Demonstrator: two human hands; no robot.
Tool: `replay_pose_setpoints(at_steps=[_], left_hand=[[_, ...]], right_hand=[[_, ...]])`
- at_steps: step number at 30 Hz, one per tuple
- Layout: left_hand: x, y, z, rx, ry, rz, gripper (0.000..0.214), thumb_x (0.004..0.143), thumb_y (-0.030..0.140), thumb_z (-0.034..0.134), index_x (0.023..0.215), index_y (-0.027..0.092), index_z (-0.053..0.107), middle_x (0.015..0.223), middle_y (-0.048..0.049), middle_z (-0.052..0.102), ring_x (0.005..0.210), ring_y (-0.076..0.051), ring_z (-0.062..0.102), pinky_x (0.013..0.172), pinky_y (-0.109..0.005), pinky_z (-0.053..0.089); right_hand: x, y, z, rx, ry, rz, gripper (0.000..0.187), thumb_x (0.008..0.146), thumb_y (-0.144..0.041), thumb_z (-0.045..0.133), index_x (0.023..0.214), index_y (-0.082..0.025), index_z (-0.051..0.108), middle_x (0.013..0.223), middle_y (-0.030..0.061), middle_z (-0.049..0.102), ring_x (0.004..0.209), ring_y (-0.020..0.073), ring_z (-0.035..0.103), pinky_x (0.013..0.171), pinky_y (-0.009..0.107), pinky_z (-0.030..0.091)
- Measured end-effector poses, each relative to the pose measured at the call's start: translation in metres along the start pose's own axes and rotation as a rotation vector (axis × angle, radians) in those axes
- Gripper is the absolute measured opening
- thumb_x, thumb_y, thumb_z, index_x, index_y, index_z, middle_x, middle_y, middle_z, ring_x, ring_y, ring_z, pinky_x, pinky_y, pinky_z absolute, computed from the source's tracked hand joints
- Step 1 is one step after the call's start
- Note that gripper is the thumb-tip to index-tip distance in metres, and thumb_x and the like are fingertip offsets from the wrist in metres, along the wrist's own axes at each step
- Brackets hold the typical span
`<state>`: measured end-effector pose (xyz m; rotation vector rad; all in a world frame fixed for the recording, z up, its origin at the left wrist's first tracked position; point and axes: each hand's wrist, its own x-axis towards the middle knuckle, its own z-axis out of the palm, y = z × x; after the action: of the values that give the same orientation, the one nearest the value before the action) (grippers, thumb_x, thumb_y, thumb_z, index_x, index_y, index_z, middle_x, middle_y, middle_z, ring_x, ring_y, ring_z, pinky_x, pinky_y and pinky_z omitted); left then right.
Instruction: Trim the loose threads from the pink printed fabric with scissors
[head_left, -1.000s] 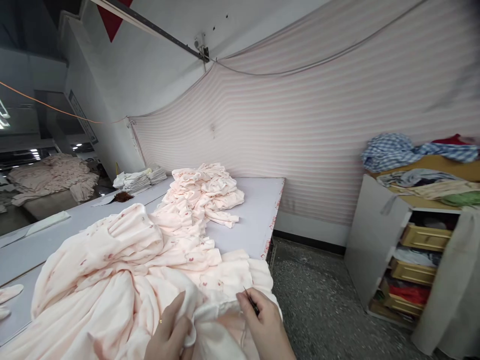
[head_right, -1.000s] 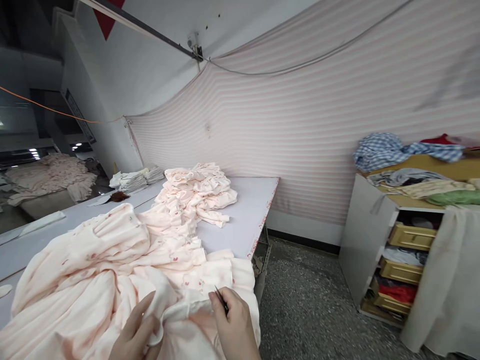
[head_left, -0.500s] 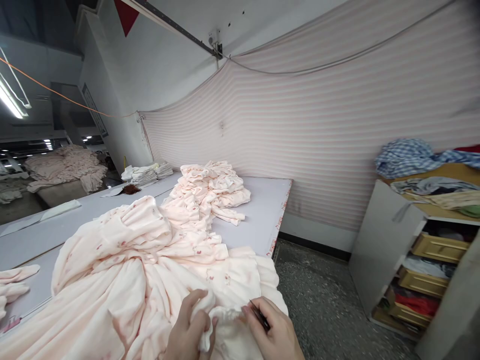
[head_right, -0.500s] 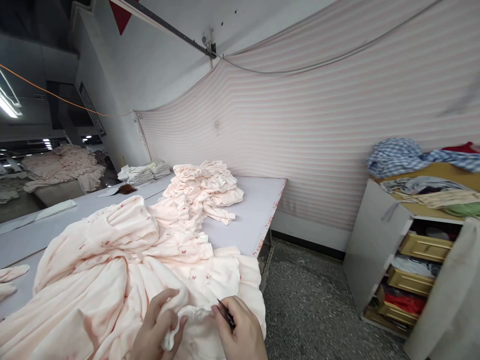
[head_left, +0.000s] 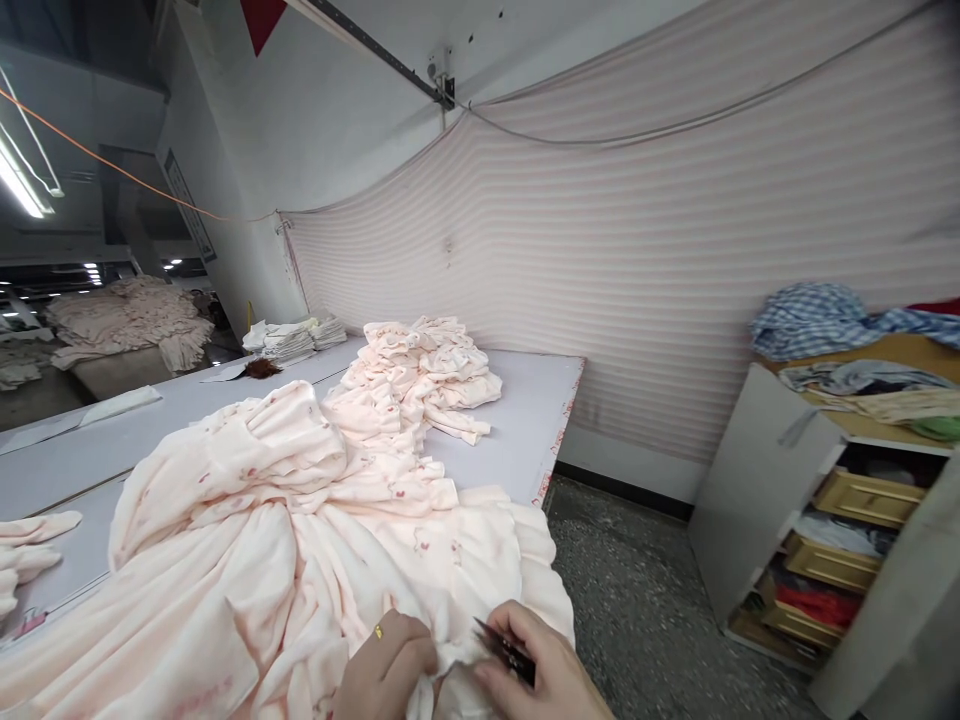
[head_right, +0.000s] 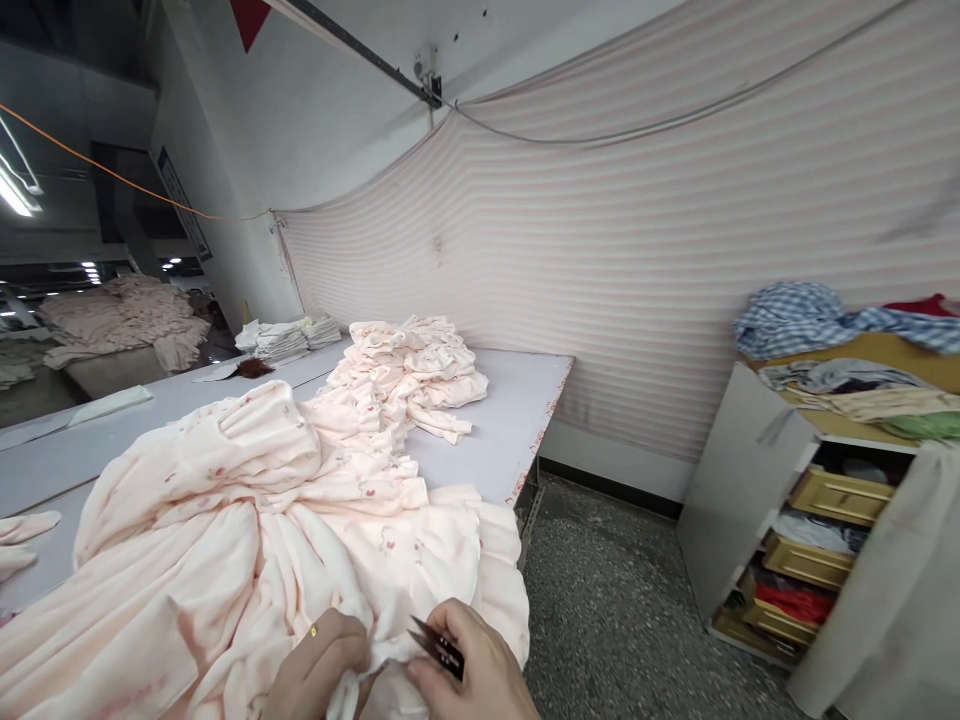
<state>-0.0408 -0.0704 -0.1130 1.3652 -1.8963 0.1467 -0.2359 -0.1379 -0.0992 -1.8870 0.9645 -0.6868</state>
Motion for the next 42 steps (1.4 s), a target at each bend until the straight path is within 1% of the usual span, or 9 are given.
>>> replay_pose_setpoints(at_steps=[4, 9, 17, 23, 30, 34, 37, 40, 42], left_hand=[[-0.001, 0.001, -0.003, -0.027, -0.001, 0.004, 0.014, 0.090, 0.023, 0.042, 0.078, 0.023, 0.047, 0.070, -0.0020, 0.057, 0.063, -0.016, 0.055, 0.058, -0.024, 0.041], [0.004, 0.006, -0.007, -0.042, -0.023, -0.007, 0.010, 0.089, 0.022, 0.042, 0.081, 0.023, 0.048, 0.073, -0.0029, 0.059, 0.064, -0.016, 0.057, 0.058, -0.024, 0.042], [0.009, 0.004, -0.010, -0.038, -0.035, 0.025, 0.007, 0.085, 0.019, 0.044, 0.081, 0.023, 0.048, 0.072, -0.0026, 0.061, 0.063, -0.016, 0.056, 0.056, -0.024, 0.042], [0.009, 0.006, -0.007, -0.041, -0.027, 0.045, 0.013, 0.081, 0.011, 0.045, 0.081, 0.023, 0.049, 0.073, -0.0021, 0.062, 0.063, -0.015, 0.057, 0.056, -0.023, 0.042], [0.009, 0.004, -0.007, -0.110, -0.002, 0.016, 0.008, 0.082, 0.015, 0.047, 0.082, 0.023, 0.051, 0.079, -0.0050, 0.064, 0.068, -0.017, 0.061, 0.059, -0.024, 0.045], [0.012, 0.005, -0.009, -0.242, -0.069, -0.191, 0.007, 0.081, 0.017, 0.052, 0.081, 0.024, 0.055, 0.080, -0.0021, 0.067, 0.071, -0.017, 0.063, 0.065, -0.025, 0.046], [0.019, 0.004, -0.015, -0.430, -0.192, -0.535, 0.013, 0.084, 0.034, 0.056, 0.080, 0.022, 0.060, 0.073, 0.0007, 0.066, 0.069, -0.017, 0.061, 0.065, -0.025, 0.047], [0.025, -0.001, -0.020, -0.684, -0.275, -0.855, 0.031, 0.079, 0.051, 0.061, 0.079, 0.020, 0.058, 0.064, 0.0031, 0.059, 0.061, -0.015, 0.055, 0.056, -0.022, 0.042], [0.026, -0.006, -0.020, -0.842, -0.294, -0.979, 0.039, 0.074, 0.057, 0.063, 0.081, 0.019, 0.055, 0.059, 0.0049, 0.054, 0.054, -0.012, 0.049, 0.050, -0.020, 0.038]], right_hand=[[-0.002, -0.010, -0.010, 0.001, -0.043, -0.078, 0.018, 0.078, -0.021, 0.060, 0.094, -0.024, 0.068, 0.089, 0.0026, 0.066, 0.081, 0.0184, 0.065, 0.070, 0.022, 0.047], [-0.003, -0.021, -0.015, -0.104, -0.119, -0.131, 0.023, 0.080, -0.022, 0.060, 0.098, -0.028, 0.072, 0.086, 0.0030, 0.071, 0.076, 0.0194, 0.068, 0.062, 0.021, 0.046], [-0.002, -0.022, -0.016, -0.072, -0.145, -0.164, 0.030, 0.077, -0.017, 0.061, 0.102, -0.029, 0.072, 0.090, 0.0026, 0.072, 0.078, 0.0189, 0.069, 0.066, 0.021, 0.047], [-0.001, -0.025, -0.013, -0.080, -0.140, -0.164, 0.022, 0.081, -0.020, 0.060, 0.096, -0.027, 0.074, 0.087, 0.0024, 0.072, 0.077, 0.0186, 0.068, 0.065, 0.021, 0.045], [-0.002, -0.023, -0.009, -0.068, -0.059, -0.077, 0.018, 0.083, -0.027, 0.057, 0.091, -0.029, 0.072, 0.085, 0.0017, 0.071, 0.077, 0.0195, 0.067, 0.066, 0.023, 0.046], [0.002, -0.019, 0.004, -0.010, -0.010, -0.014, 0.022, 0.072, -0.019, 0.062, 0.093, -0.027, 0.064, 0.088, 0.0002, 0.067, 0.078, 0.0188, 0.064, 0.070, 0.024, 0.046], [0.012, -0.013, 0.013, 0.016, 0.094, -0.029, 0.009, 0.080, -0.018, 0.052, 0.079, -0.022, 0.059, 0.077, 0.0004, 0.064, 0.071, 0.0178, 0.061, 0.065, 0.024, 0.045], [0.021, -0.009, 0.019, 0.195, 0.130, -0.045, 0.013, 0.087, -0.024, 0.047, 0.083, -0.021, 0.058, 0.076, 0.0017, 0.065, 0.074, 0.0185, 0.063, 0.068, 0.025, 0.046], [0.023, -0.007, 0.024, 0.277, 0.110, -0.110, 0.016, 0.089, -0.026, 0.046, 0.087, -0.020, 0.060, 0.079, 0.0027, 0.067, 0.075, 0.0185, 0.064, 0.069, 0.025, 0.047]])
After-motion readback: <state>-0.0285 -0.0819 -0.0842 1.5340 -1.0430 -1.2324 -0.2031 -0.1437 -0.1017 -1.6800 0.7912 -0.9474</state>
